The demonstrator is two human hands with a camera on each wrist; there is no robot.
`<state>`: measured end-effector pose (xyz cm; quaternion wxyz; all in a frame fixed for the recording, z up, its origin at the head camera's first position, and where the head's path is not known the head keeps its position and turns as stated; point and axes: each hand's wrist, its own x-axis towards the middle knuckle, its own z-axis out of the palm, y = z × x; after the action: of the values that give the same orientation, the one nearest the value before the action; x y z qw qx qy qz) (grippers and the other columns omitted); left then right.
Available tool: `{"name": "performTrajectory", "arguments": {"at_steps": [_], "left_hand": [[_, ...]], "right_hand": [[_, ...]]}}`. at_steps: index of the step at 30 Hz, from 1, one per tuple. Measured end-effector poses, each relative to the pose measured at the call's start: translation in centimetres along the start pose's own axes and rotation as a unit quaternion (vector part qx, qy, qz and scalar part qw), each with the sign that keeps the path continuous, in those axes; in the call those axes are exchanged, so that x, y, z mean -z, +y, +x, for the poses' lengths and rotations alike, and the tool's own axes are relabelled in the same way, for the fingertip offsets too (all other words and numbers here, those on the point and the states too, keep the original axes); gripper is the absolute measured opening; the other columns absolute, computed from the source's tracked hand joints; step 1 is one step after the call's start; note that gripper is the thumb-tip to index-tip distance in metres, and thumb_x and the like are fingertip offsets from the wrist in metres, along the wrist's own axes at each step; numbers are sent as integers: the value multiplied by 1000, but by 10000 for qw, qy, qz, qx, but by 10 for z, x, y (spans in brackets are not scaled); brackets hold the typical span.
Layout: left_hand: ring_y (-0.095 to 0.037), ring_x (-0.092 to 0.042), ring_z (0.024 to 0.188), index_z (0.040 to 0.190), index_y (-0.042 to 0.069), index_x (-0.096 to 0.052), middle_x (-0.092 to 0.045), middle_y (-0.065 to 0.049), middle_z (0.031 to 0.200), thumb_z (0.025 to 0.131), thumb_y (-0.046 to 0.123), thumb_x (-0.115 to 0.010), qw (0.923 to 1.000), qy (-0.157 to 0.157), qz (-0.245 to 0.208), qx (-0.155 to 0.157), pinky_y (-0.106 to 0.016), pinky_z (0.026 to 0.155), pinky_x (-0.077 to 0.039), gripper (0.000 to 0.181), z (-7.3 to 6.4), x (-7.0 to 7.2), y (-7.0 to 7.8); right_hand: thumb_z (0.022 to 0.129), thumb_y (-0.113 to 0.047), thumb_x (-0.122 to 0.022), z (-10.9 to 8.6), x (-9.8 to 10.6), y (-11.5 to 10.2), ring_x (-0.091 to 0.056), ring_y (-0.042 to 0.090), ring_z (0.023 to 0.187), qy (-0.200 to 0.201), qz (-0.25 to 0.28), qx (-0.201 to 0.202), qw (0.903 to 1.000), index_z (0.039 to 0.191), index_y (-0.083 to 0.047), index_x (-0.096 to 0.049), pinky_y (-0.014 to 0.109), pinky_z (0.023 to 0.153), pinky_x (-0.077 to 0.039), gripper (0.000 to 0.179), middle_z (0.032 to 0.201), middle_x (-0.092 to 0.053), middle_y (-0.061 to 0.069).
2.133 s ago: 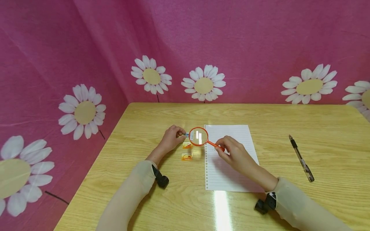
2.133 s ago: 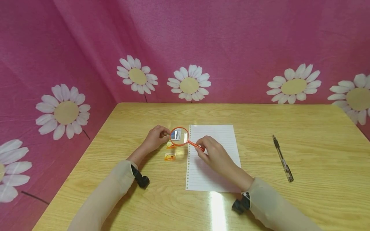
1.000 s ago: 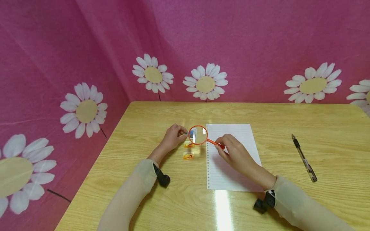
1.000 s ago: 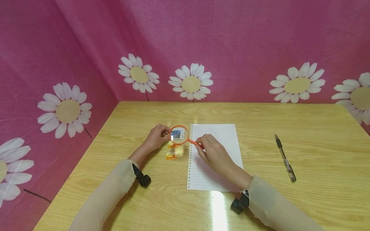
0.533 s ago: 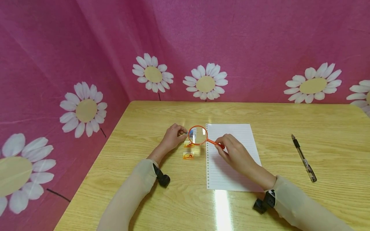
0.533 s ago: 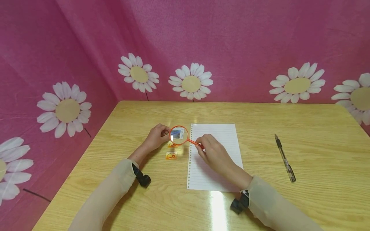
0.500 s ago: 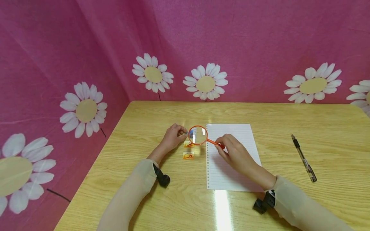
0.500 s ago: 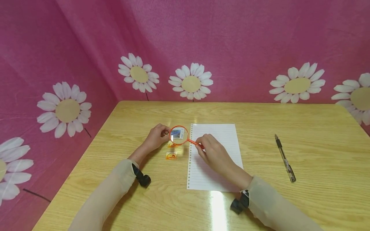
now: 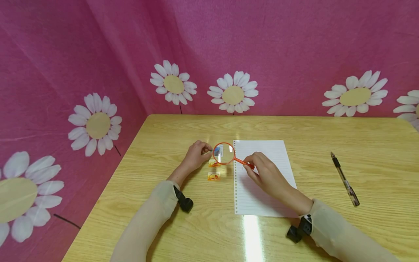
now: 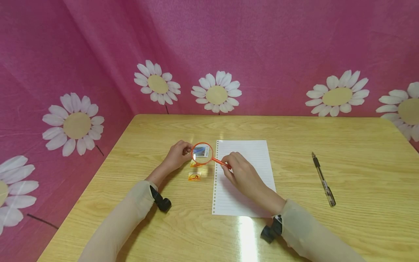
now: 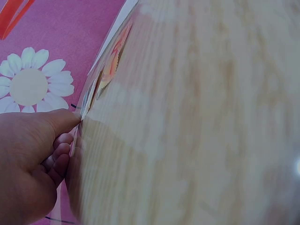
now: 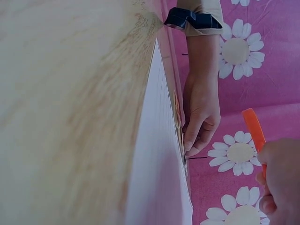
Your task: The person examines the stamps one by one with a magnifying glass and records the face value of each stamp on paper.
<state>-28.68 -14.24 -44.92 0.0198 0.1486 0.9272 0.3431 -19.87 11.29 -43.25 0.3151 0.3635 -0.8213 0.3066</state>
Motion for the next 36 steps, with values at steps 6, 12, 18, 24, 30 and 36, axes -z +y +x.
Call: {"name": "performTrajectory", "arguments": {"at_steps": [6, 12, 18, 24, 30, 36], "left_hand": [[-18, -46, 81, 104, 3, -68, -56, -11, 96, 93, 16, -66, 10000, 25, -11, -14, -30, 76, -41, 16, 0, 0, 0], [-17, -46, 81, 103, 4, -68, -56, -10, 95, 93, 16, -66, 10000, 40, -33, -25, -29, 76, -40, 16, 0, 0, 2], [-17, -45, 81, 103, 3, -67, -55, -9, 94, 93, 14, -67, 10000, 49, -62, -46, -28, 75, -38, 15, 0, 0, 2], [-18, -45, 81, 104, 3, -67, -55, -10, 94, 93, 14, -67, 10000, 45, -27, -54, -29, 76, -39, 16, 1, -1, -1], [-18, -47, 83, 104, 3, -67, -55, -10, 95, 93, 15, -67, 10000, 63, -30, 30, -29, 78, -40, 16, 1, -3, -1], [-19, -47, 83, 104, 3, -67, -55, -10, 95, 92, 15, -68, 9999, 82, -78, 41, -30, 78, -40, 17, 0, -2, 1]], "right_hand": [[79, 5, -71, 1, -1, 0, -46, 9, 71, 78, 16, 85, 9999, 93, -2, -60, 17, 62, -38, 20, 76, -52, 1], [78, 6, -72, 0, 2, 2, -46, 9, 72, 99, -12, 77, 9999, 93, -2, -60, 17, 62, -37, 21, 76, -52, 1], [79, 5, -72, -3, 8, 3, -47, 9, 72, 101, -53, -33, 9999, 93, -3, -60, 17, 62, -38, 21, 76, -52, 2], [80, 4, -71, -9, 14, 5, -47, 10, 72, 141, -79, -131, 9998, 94, -2, -61, 19, 63, -39, 19, 76, -53, 2], [81, 3, -70, -16, 23, 10, -48, 10, 72, 151, -117, -265, 9995, 94, -1, -60, 21, 63, -40, 17, 76, -54, 2], [81, 4, -70, -23, 32, 14, -47, 10, 73, 128, -130, -430, 9989, 94, -1, -60, 18, 65, -38, 17, 76, -53, 3]]}}
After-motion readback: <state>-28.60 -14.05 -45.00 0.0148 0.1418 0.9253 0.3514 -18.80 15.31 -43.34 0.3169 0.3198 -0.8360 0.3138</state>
